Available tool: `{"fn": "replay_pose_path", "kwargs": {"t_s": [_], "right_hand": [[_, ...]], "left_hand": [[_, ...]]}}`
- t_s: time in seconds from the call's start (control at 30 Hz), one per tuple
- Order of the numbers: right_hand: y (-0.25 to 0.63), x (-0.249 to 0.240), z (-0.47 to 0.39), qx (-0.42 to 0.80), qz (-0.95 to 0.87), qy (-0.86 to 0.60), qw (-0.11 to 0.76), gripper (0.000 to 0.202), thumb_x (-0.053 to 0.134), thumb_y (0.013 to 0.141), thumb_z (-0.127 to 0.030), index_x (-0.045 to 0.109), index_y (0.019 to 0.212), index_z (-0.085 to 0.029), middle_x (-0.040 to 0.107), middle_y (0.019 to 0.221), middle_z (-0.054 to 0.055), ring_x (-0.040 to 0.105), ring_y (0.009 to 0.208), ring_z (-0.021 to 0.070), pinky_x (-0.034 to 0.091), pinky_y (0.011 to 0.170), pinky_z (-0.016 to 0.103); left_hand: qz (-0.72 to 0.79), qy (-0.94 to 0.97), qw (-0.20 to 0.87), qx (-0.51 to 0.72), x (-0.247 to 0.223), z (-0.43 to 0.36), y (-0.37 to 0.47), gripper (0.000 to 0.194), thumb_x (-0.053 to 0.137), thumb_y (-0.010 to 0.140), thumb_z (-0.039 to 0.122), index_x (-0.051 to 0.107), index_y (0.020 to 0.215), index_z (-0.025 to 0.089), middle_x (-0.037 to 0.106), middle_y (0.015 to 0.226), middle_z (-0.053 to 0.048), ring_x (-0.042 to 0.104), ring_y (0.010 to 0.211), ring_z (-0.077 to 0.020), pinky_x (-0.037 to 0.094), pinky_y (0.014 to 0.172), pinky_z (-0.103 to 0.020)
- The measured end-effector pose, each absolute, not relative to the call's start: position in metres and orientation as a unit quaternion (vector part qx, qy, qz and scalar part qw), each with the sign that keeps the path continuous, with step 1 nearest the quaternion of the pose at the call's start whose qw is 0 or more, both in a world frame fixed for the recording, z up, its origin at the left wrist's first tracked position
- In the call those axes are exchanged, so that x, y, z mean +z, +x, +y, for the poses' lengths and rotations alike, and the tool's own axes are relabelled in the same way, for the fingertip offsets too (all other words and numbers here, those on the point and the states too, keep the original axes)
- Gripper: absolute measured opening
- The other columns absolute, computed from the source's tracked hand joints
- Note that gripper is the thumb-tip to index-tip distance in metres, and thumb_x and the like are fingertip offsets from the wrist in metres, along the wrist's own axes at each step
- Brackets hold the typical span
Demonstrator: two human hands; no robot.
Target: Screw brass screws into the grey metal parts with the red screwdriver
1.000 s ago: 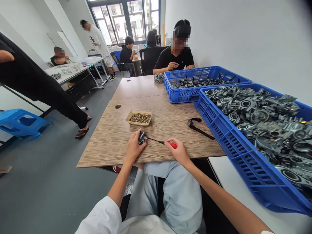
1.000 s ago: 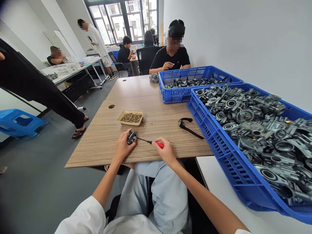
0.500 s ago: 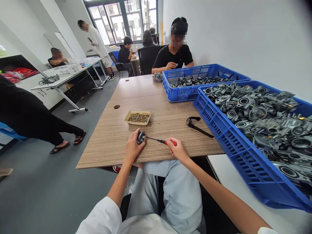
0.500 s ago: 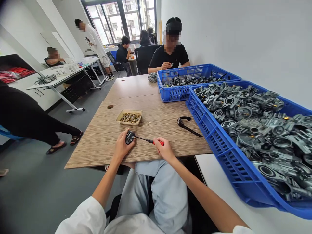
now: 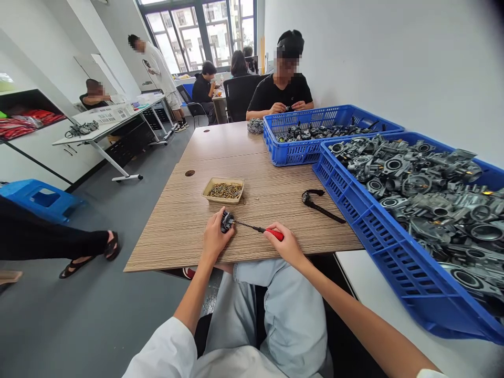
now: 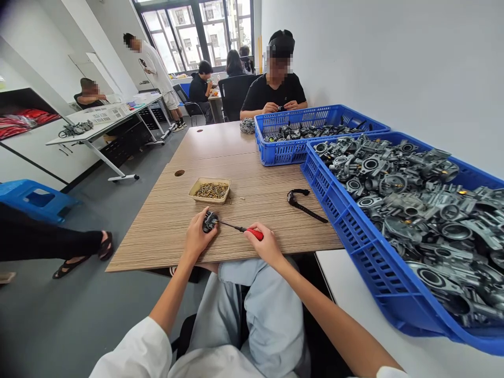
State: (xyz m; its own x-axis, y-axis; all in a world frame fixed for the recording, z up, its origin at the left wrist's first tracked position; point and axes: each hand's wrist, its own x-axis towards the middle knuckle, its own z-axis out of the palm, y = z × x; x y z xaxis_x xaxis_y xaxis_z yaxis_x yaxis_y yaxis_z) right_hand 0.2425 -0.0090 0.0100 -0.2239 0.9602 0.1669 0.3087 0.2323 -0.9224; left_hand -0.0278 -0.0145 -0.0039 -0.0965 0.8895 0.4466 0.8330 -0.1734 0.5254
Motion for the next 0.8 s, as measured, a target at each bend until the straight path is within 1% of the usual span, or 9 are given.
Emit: {"fn": "replay_pose_path", "kwargs": {"t_s": [0.13, 0.23, 0.3, 0.37, 0.47, 0.53, 0.63, 0.7, 0.8], "right_hand": [[0.242, 0.008, -0.004, 0.469, -0.62, -0.488, 0.398, 0.037, 0.062, 0.093, -0.057, 0.06, 0.078, -0.024, 0.049, 0.052, -0.005, 0.045, 0.046, 0.0135, 0.035, 0.046, 0.026], [0.241, 0.007, -0.002, 0.537, -0.573, -0.475, 0.397, 0.044, 0.057, 0.094, -0.064, 0.057, 0.078, -0.023, 0.042, 0.049, -0.007, 0.038, 0.04, 0.0109, 0.029, 0.038, 0.024], [0.241, 0.007, -0.002, 0.577, -0.537, -0.462, 0.406, 0.045, 0.058, 0.092, -0.067, 0.057, 0.083, -0.023, 0.044, 0.052, -0.007, 0.037, 0.039, 0.0098, 0.026, 0.034, 0.022], [0.242, 0.007, -0.002, 0.597, -0.511, -0.453, 0.42, 0.044, 0.062, 0.09, -0.066, 0.058, 0.089, -0.023, 0.048, 0.056, -0.007, 0.04, 0.04, 0.0095, 0.026, 0.032, 0.02], [0.243, 0.007, -0.005, 0.599, -0.503, -0.436, 0.445, 0.043, 0.07, 0.086, -0.061, 0.057, 0.103, -0.023, 0.055, 0.062, -0.006, 0.047, 0.044, 0.0105, 0.033, 0.033, 0.019], [0.244, 0.008, -0.008, 0.594, -0.512, -0.424, 0.453, 0.045, 0.073, 0.085, -0.056, 0.053, 0.111, -0.025, 0.057, 0.064, -0.007, 0.048, 0.045, 0.0106, 0.037, 0.035, 0.019], [0.244, 0.007, -0.011, 0.577, -0.531, -0.422, 0.455, 0.039, 0.072, 0.087, -0.053, 0.049, 0.105, -0.026, 0.056, 0.065, -0.008, 0.049, 0.044, 0.0106, 0.036, 0.034, 0.019], [0.243, 0.005, -0.012, 0.565, -0.532, -0.434, 0.457, 0.037, 0.071, 0.088, -0.054, 0.049, 0.096, -0.026, 0.054, 0.062, -0.008, 0.048, 0.042, 0.0108, 0.033, 0.032, 0.019], [0.242, 0.001, -0.011, 0.55, -0.529, -0.456, 0.458, 0.039, 0.072, 0.087, -0.058, 0.05, 0.09, -0.026, 0.055, 0.058, -0.007, 0.045, 0.038, 0.0106, 0.031, 0.032, 0.02]], "left_hand": [[0.641, 0.673, 0.039, 0.367, -0.004, -0.015, -0.027, 0.072, 0.069, 0.088, 0.028, 0.043, 0.155, 0.026, 0.064, 0.139, -0.01, 0.058, 0.129, -0.0319, 0.047, 0.112, -0.048], [0.641, 0.673, 0.042, 0.367, -0.005, -0.015, -0.026, 0.072, 0.069, 0.088, 0.028, 0.043, 0.155, 0.027, 0.064, 0.139, -0.01, 0.057, 0.13, -0.0313, 0.047, 0.113, -0.047], [0.642, 0.673, 0.045, 0.365, -0.005, -0.015, -0.026, 0.072, 0.069, 0.088, 0.029, 0.043, 0.155, 0.027, 0.063, 0.14, -0.01, 0.057, 0.131, -0.031, 0.046, 0.114, -0.047], [0.641, 0.674, 0.047, 0.364, -0.006, -0.014, -0.026, 0.072, 0.069, 0.088, 0.028, 0.043, 0.155, 0.027, 0.063, 0.14, -0.01, 0.057, 0.132, -0.0307, 0.046, 0.115, -0.047], [0.641, 0.673, 0.049, 0.366, -0.006, -0.014, -0.026, 0.072, 0.069, 0.088, 0.029, 0.043, 0.155, 0.026, 0.063, 0.14, -0.01, 0.057, 0.133, -0.0305, 0.046, 0.115, -0.047], [0.642, 0.671, 0.052, 0.367, -0.006, -0.014, -0.026, 0.071, 0.069, 0.088, 0.029, 0.043, 0.155, 0.026, 0.063, 0.139, -0.011, 0.057, 0.133, -0.0305, 0.046, 0.115, -0.047], [0.645, 0.667, 0.056, 0.368, -0.006, -0.014, -0.026, 0.071, 0.068, 0.089, 0.03, 0.043, 0.155, 0.026, 0.063, 0.139, -0.011, 0.057, 0.133, -0.0308, 0.046, 0.115, -0.048], [0.649, 0.663, 0.059, 0.369, -0.007, -0.014, -0.027, 0.071, 0.069, 0.088, 0.03, 0.044, 0.154, 0.025, 0.063, 0.139, -0.012, 0.057, 0.133, -0.031, 0.046, 0.115, -0.048], [0.65, 0.66, 0.061, 0.372, -0.008, -0.013, -0.028, 0.07, 0.069, 0.088, 0.031, 0.044, 0.154, 0.026, 0.062, 0.139, -0.012, 0.058, 0.133, -0.0311, 0.046, 0.114, -0.049]]}}
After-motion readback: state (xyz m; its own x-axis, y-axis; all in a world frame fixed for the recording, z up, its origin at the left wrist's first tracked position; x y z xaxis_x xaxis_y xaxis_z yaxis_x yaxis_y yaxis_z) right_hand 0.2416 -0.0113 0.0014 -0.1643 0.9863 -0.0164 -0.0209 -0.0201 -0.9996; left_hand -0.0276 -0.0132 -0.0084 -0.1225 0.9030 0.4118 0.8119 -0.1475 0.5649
